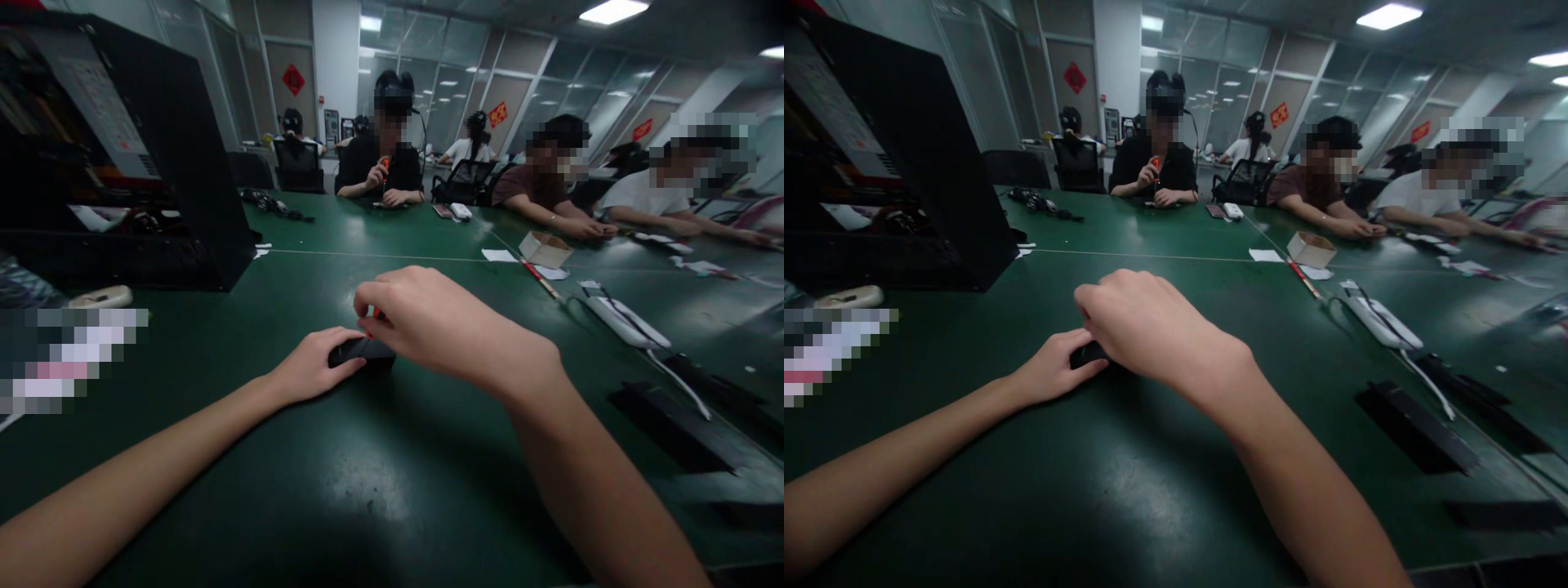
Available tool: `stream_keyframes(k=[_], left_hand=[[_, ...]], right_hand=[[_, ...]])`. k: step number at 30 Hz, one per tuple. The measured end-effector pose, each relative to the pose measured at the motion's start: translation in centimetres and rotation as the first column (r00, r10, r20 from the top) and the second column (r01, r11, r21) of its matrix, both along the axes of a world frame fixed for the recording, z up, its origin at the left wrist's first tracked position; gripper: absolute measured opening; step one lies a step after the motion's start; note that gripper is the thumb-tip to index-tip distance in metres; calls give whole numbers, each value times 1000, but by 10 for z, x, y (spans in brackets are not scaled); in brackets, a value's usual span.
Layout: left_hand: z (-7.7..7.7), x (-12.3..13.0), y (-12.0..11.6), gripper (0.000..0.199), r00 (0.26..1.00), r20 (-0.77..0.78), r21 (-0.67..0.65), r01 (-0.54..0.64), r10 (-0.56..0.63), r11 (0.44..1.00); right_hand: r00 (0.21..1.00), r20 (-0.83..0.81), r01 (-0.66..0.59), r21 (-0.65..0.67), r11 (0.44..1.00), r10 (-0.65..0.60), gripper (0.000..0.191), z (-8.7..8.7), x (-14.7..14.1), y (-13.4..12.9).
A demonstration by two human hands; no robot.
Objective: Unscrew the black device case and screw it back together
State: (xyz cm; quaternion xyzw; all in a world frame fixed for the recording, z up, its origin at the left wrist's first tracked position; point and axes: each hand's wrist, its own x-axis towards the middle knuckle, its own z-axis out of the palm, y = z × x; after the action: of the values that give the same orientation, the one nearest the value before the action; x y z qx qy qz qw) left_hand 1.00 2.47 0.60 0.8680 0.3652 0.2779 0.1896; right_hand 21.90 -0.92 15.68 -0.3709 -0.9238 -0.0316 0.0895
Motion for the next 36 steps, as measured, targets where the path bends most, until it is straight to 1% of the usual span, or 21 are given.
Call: stream_keyframes(k=[2, 4, 6, 8, 10, 12, 16, 18, 22, 26, 31, 33, 36], left_hand=[[1, -1, -2, 30, 1000, 17, 8, -9, 9, 1000], [2, -2, -4, 28, 999, 44, 58, -9, 7, 998], [3, -3, -6, 25, 999, 42, 85, 12, -15, 996], [4, -3, -8, 23, 999, 24, 96, 39, -41, 995], [6, -3, -10, 23, 998, 6, 113, 63, -64, 992], [6, -3, -11, 24, 996, -13, 144, 85, -84, 986], [7, -1, -12, 27, 991, -60, 193, 129, -120, 973], [7, 1, -13, 28, 990, -63, 190, 137, -127, 972], [3, 3, -13, 29, 994, -21, 150, 114, -112, 982], [-1, 3, -11, 32, 994, -9, 113, 105, -105, 988], [-1, 3, -10, 37, 993, -16, 97, 115, -114, 989], [0, 3, -10, 36, 994, -23, 101, 113, -111, 988], [1, 4, -10, 35, 994, -26, 114, 108, -106, 988]], right_hand=[[999, -9, -52, -26, 998, 52, 18, 1, 0, -3], [994, -24, -108, -51, 993, 107, 18, 2, 2, -6], [986, -39, -165, -77, 983, 162, 18, 3, 4, -8], [982, -51, -186, -100, 977, 182, 17, 4, 5, -9], [986, -48, -161, -109, 981, 157, 16, 5, 6, -9], [994, -33, -109, -96, 989, 106, 13, 5, 7, -8], [999, 35, -26, -73, 997, 29, 19, 6, 7, -7], [996, 92, -3, -88, 996, 11, 22, 7, 5, -8], [985, 172, 40, -143, 989, -15, 27, 10, 6, -12], [976, 215, 87, -233, 969, -36, 21, 14, 21, -14], [959, 227, 217, -196, 956, -171, 18, 17, 47, -16], [955, 236, 229, -202, 952, -180, 18, 17, 51, -16], [955, 245, 225, -228, 947, -168, 19, 17, 49, -14]])
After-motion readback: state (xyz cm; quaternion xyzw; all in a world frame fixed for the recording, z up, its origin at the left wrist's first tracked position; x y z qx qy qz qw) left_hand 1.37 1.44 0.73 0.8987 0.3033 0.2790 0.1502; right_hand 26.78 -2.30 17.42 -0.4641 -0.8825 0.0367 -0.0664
